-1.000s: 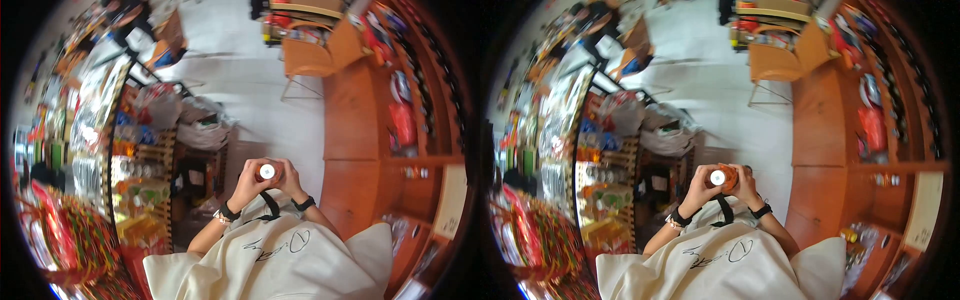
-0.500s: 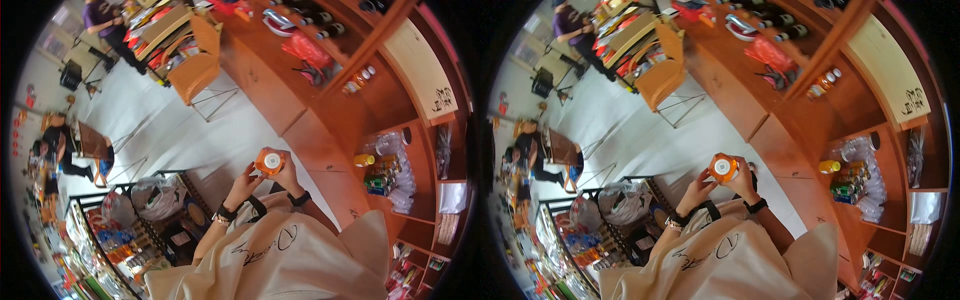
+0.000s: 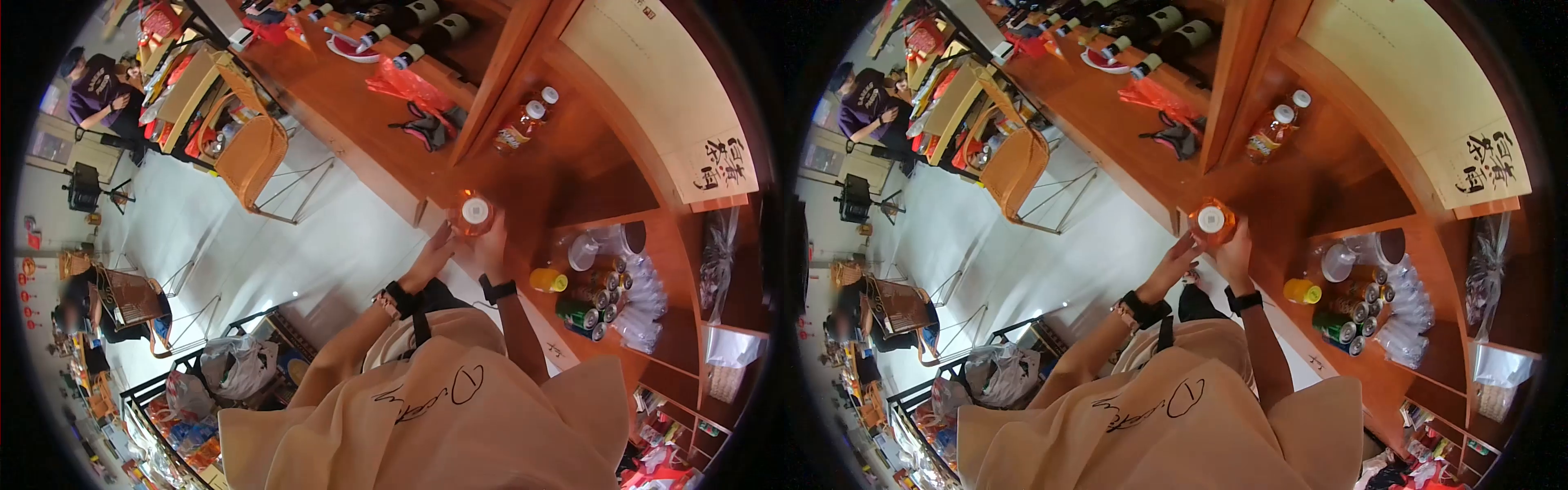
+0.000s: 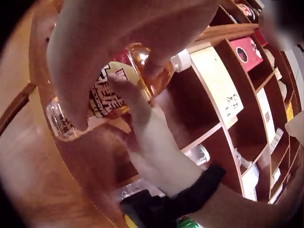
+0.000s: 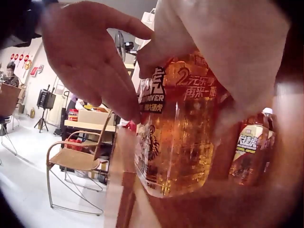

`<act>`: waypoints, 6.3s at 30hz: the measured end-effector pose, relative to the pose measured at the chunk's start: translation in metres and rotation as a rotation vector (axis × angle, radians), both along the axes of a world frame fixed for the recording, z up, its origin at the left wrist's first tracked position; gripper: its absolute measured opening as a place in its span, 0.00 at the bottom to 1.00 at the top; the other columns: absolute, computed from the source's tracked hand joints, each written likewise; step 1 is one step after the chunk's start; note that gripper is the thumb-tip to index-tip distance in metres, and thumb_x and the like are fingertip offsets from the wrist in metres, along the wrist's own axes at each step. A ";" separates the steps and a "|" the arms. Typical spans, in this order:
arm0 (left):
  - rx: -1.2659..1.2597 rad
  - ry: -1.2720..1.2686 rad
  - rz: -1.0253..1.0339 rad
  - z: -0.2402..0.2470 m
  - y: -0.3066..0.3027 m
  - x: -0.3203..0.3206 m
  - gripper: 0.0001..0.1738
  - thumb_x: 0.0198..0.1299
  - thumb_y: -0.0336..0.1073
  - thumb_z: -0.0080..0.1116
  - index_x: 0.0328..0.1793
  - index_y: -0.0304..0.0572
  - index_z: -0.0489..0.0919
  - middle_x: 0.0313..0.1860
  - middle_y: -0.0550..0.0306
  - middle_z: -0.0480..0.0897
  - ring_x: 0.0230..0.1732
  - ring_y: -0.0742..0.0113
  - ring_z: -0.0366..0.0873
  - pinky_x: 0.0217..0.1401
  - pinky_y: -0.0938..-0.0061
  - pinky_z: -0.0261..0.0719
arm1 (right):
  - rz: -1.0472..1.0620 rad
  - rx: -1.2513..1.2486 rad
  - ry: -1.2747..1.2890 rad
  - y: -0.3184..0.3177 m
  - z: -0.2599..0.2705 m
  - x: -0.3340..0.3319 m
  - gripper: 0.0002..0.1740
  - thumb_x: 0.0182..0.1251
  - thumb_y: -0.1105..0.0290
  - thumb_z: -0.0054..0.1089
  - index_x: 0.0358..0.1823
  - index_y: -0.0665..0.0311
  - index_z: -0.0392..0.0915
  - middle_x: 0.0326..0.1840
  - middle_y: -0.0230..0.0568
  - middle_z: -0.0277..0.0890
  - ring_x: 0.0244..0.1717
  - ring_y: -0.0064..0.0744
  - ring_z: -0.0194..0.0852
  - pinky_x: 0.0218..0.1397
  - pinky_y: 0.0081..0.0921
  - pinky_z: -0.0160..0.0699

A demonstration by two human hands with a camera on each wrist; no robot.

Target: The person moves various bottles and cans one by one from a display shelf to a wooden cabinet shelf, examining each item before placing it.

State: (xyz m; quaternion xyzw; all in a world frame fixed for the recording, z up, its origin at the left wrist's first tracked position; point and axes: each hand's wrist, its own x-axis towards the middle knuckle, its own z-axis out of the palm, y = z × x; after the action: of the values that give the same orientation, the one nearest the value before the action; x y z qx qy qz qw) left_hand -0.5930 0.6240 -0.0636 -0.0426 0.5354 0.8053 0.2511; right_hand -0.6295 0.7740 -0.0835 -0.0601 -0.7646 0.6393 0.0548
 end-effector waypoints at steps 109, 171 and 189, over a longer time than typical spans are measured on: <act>-0.451 -0.627 2.788 -0.080 -0.320 0.695 0.29 0.60 0.34 0.61 0.65 0.33 0.65 0.57 0.50 0.74 0.53 0.64 0.74 0.53 0.77 0.72 | 2.429 0.826 0.134 -0.627 -0.077 0.478 0.24 0.59 0.57 0.58 0.41 0.77 0.78 0.42 0.66 0.76 0.47 0.61 0.75 0.50 0.39 0.73; -0.794 -0.357 1.089 0.027 -0.332 0.600 0.42 0.36 0.52 0.77 0.53 0.33 0.72 0.38 0.46 0.84 0.39 0.59 0.83 0.44 0.69 0.79 | 1.684 0.544 0.078 -0.407 0.012 0.457 0.46 0.34 0.51 0.77 0.55 0.65 0.65 0.48 0.55 0.76 0.48 0.54 0.77 0.50 0.43 0.76; -0.920 0.175 0.310 0.033 -0.161 0.241 0.45 0.34 0.54 0.77 0.55 0.33 0.71 0.40 0.44 0.84 0.41 0.56 0.84 0.44 0.67 0.80 | 0.771 0.317 -0.130 -0.136 0.024 0.217 0.41 0.39 0.61 0.77 0.57 0.63 0.66 0.51 0.48 0.77 0.52 0.45 0.77 0.53 0.34 0.76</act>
State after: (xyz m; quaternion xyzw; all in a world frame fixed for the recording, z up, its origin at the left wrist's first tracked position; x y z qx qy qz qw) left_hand -0.3522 0.4630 -0.0311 -0.1602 0.8420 0.5137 0.0377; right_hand -0.4122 0.6381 -0.0594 0.1994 -0.8219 0.4825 -0.2280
